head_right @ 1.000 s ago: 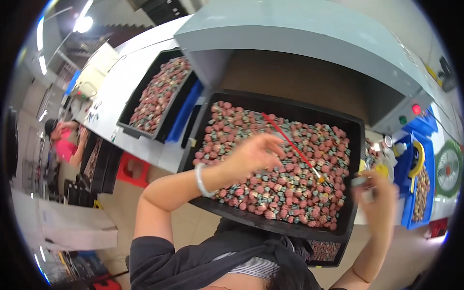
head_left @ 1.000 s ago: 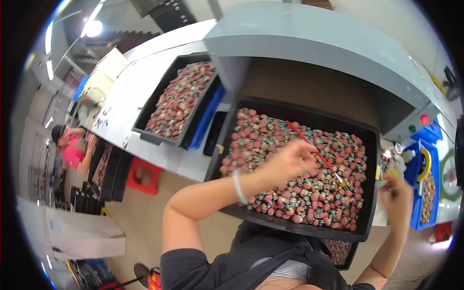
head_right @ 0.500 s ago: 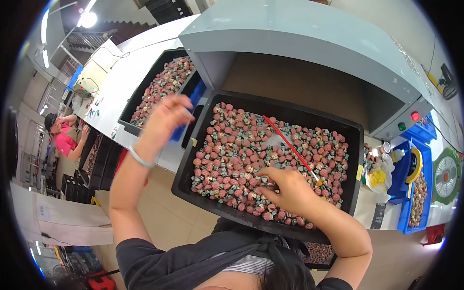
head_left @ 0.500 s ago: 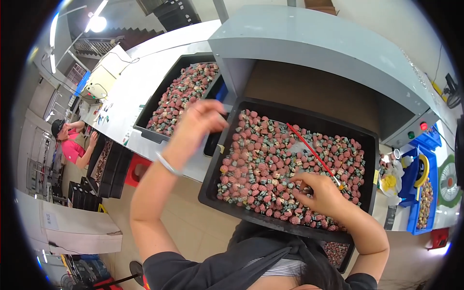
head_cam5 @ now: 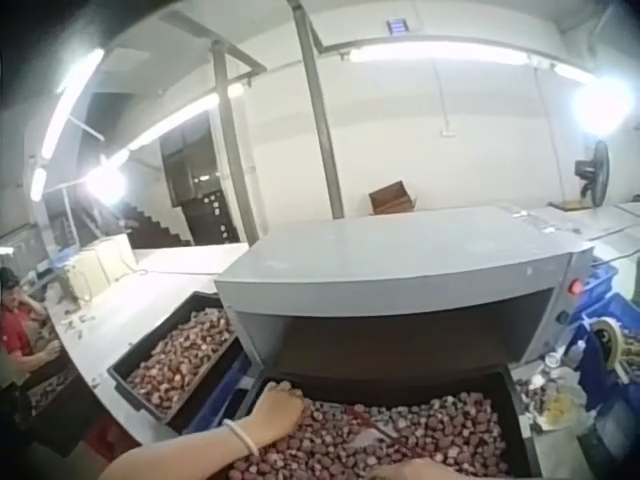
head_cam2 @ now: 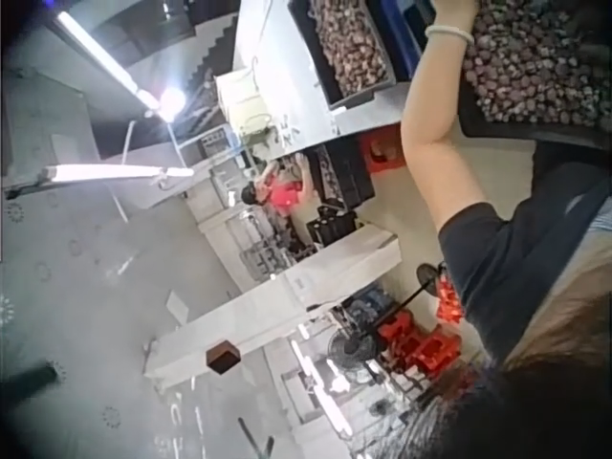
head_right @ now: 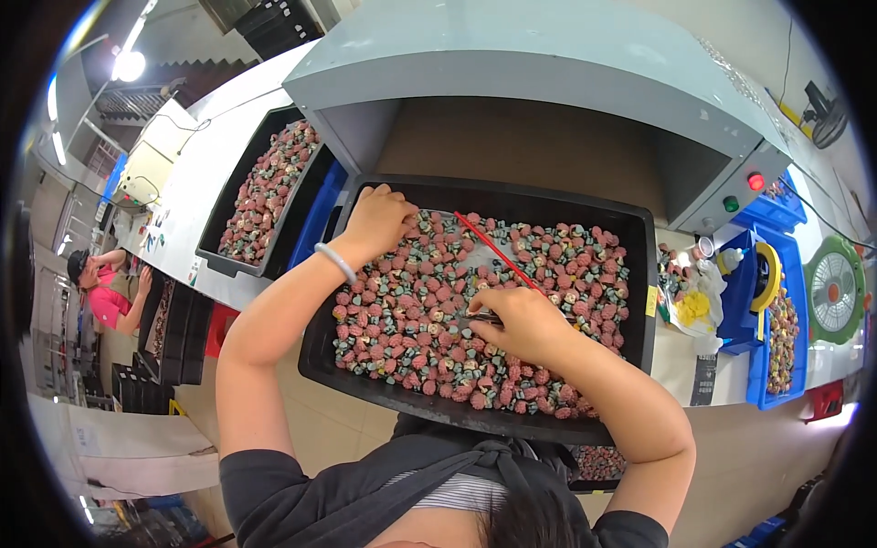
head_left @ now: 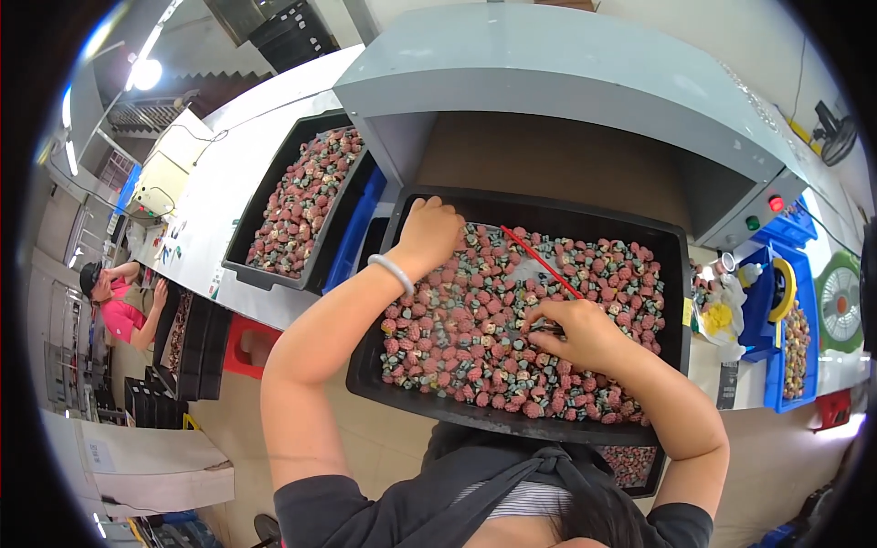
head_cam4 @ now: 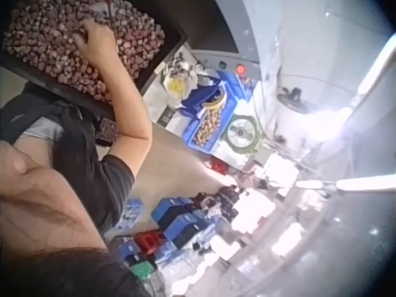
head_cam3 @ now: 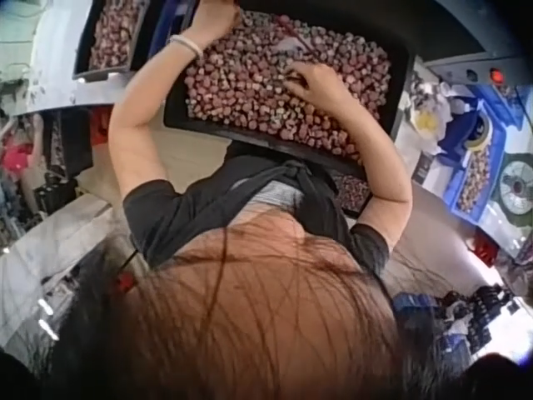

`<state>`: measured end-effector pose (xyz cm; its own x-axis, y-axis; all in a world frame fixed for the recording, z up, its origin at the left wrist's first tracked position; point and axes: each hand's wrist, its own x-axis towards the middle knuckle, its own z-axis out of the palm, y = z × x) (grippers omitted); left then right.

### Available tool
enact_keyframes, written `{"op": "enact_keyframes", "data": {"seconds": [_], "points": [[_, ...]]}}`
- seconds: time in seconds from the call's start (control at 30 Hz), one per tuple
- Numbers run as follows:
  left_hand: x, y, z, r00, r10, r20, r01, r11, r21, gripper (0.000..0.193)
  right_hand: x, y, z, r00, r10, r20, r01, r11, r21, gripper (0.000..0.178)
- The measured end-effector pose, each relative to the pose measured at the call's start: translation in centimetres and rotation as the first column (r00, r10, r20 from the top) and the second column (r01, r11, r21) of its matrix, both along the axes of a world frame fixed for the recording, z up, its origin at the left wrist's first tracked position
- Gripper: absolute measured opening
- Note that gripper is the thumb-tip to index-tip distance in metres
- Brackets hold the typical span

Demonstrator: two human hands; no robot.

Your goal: Using a small brush to apply a substance to small toy animal figurines in a factory setting.

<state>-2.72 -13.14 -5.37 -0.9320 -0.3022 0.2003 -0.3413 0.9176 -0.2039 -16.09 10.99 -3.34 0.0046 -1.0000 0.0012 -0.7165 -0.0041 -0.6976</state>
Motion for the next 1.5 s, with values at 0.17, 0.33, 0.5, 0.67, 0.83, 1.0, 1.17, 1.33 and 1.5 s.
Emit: {"op": "enact_keyframes", "data": {"seconds": [0.17,0.33,0.5,0.67,0.83,1.0,1.17,1.33,1.5], "points": [[-0.7,-1.0,-0.7,1.000,-0.002,-0.024,0.005,0.992,0.129,0.012,0.1,0.1,-0.5,0.999,0.040,-0.013,-0.041,0.993,-0.114,0.020],[-0.5,1.2,1.2,0.974,0.111,-0.198,-0.008,0.888,0.459,0.009,-0.6,0.0,0.6,0.999,-0.020,0.035,0.022,0.999,-0.048,0.021],[-0.6,0.9,-0.6,0.998,0.042,-0.047,-0.035,0.989,0.140,0.009,-1.1,-0.1,0.0,0.993,-0.051,0.104,0.057,0.997,-0.053,0.019],[-1.3,0.6,-0.7,0.997,0.060,-0.047,-0.051,0.984,0.170,0.009,-1.3,-0.3,-0.6,0.998,-0.053,0.045,0.056,0.996,-0.074,0.018],[-1.6,5.4,3.5,0.947,0.245,-0.206,0.060,0.497,0.866,0.007,-1.4,-0.4,0.0,0.968,-0.180,0.177,0.210,0.963,-0.170,0.041],[-0.6,10.9,4.1,0.937,0.336,-0.091,0.239,-0.430,0.871,0.018,-0.7,0.2,1.1,0.889,-0.214,0.405,0.329,0.913,-0.241,0.050],[0.4,12.1,3.9,0.941,0.319,-0.117,0.306,-0.646,0.700,0.021,-0.3,0.5,1.6,0.930,-0.139,0.340,0.280,0.866,-0.415,0.040],[0.7,12.1,3.1,0.944,0.301,-0.138,0.307,-0.640,0.704,0.025,-0.1,0.2,1.5,0.948,-0.096,0.303,0.244,0.831,-0.500,0.042],[0.6,11.7,3.0,0.959,0.208,-0.192,0.283,-0.726,0.627,0.023,-0.3,0.3,1.9,0.965,-0.075,0.251,0.207,0.807,-0.553,0.044]]}}
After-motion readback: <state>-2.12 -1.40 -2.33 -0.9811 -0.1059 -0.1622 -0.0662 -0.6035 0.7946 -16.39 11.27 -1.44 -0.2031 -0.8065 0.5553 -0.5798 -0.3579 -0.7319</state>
